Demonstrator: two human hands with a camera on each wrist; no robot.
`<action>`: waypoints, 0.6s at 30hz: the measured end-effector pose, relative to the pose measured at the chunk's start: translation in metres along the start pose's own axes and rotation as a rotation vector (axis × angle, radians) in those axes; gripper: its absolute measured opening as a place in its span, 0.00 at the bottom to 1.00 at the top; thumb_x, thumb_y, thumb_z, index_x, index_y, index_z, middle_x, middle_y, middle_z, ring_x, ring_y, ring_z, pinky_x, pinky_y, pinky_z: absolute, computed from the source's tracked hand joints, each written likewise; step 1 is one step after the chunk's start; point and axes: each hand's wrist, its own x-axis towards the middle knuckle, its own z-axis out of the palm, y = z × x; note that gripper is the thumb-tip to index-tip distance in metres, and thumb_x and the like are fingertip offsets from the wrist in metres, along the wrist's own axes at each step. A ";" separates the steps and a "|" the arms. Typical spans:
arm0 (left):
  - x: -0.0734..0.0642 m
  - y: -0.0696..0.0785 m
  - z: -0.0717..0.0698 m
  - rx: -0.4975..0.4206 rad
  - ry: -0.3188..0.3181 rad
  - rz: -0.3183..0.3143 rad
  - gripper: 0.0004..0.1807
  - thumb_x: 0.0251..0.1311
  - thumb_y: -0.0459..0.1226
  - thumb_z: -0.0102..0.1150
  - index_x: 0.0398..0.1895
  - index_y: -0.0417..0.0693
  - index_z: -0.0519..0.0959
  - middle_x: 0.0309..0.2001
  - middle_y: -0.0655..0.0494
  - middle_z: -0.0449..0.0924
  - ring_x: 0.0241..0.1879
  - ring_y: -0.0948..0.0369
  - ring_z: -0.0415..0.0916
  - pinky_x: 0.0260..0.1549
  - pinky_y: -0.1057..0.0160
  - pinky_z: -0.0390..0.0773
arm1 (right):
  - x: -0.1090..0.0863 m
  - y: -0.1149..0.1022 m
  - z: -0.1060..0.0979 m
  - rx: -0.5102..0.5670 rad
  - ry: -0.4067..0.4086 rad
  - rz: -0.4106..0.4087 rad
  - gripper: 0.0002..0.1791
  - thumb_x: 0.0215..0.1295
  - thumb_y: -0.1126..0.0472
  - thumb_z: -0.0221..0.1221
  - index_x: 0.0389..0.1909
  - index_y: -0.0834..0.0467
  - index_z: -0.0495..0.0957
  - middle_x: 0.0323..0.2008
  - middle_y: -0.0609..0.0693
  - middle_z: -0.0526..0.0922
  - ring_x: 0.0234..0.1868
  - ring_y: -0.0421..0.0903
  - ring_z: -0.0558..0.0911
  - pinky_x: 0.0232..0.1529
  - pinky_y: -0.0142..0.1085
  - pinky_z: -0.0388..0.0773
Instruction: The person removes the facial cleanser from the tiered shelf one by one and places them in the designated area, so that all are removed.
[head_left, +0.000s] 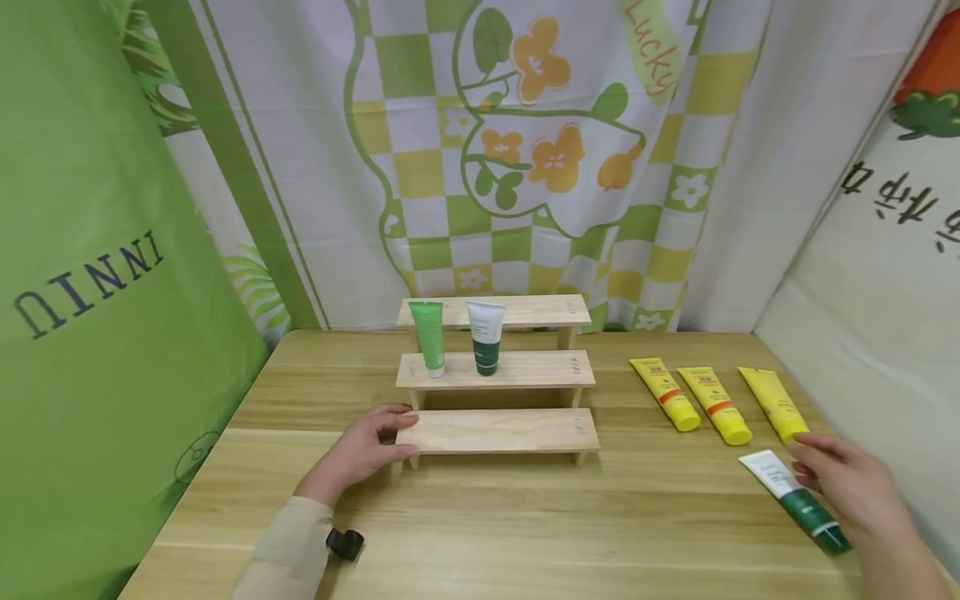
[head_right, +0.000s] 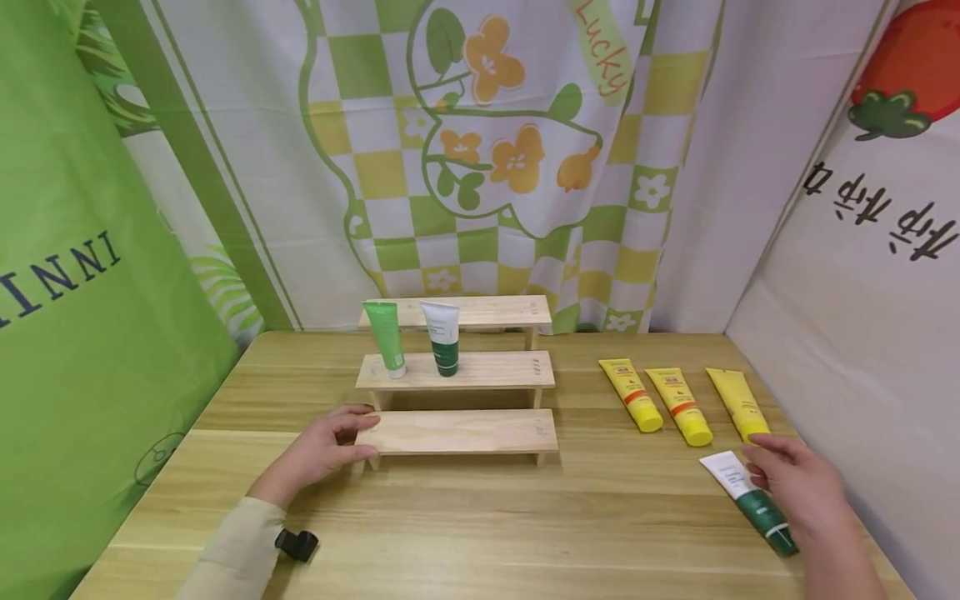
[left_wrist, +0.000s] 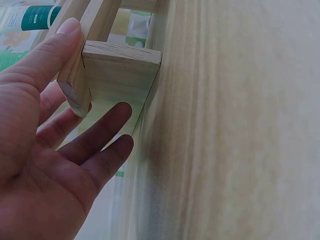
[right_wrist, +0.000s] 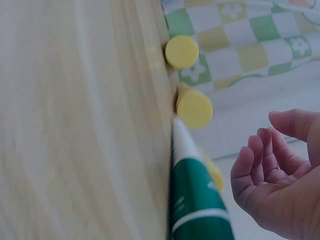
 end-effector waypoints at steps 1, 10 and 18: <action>0.000 0.000 0.000 0.001 -0.001 -0.001 0.33 0.53 0.53 0.71 0.60 0.47 0.79 0.65 0.52 0.70 0.62 0.50 0.69 0.59 0.48 0.69 | -0.001 -0.003 0.003 -0.023 -0.006 -0.012 0.10 0.68 0.57 0.62 0.30 0.37 0.80 0.29 0.32 0.79 0.29 0.36 0.81 0.31 0.30 0.80; -0.001 0.001 0.000 -0.017 0.008 0.010 0.33 0.52 0.51 0.72 0.60 0.46 0.79 0.65 0.50 0.71 0.62 0.49 0.69 0.59 0.48 0.68 | -0.010 -0.023 0.034 -0.010 -0.092 -0.150 0.07 0.68 0.59 0.62 0.34 0.41 0.81 0.31 0.35 0.82 0.31 0.35 0.80 0.32 0.29 0.80; -0.003 0.003 -0.001 -0.051 0.000 -0.013 0.34 0.52 0.52 0.73 0.61 0.45 0.79 0.66 0.50 0.69 0.62 0.49 0.69 0.60 0.48 0.67 | -0.018 -0.043 0.069 0.093 -0.153 -0.318 0.06 0.67 0.65 0.62 0.40 0.51 0.82 0.33 0.41 0.82 0.32 0.38 0.80 0.32 0.28 0.79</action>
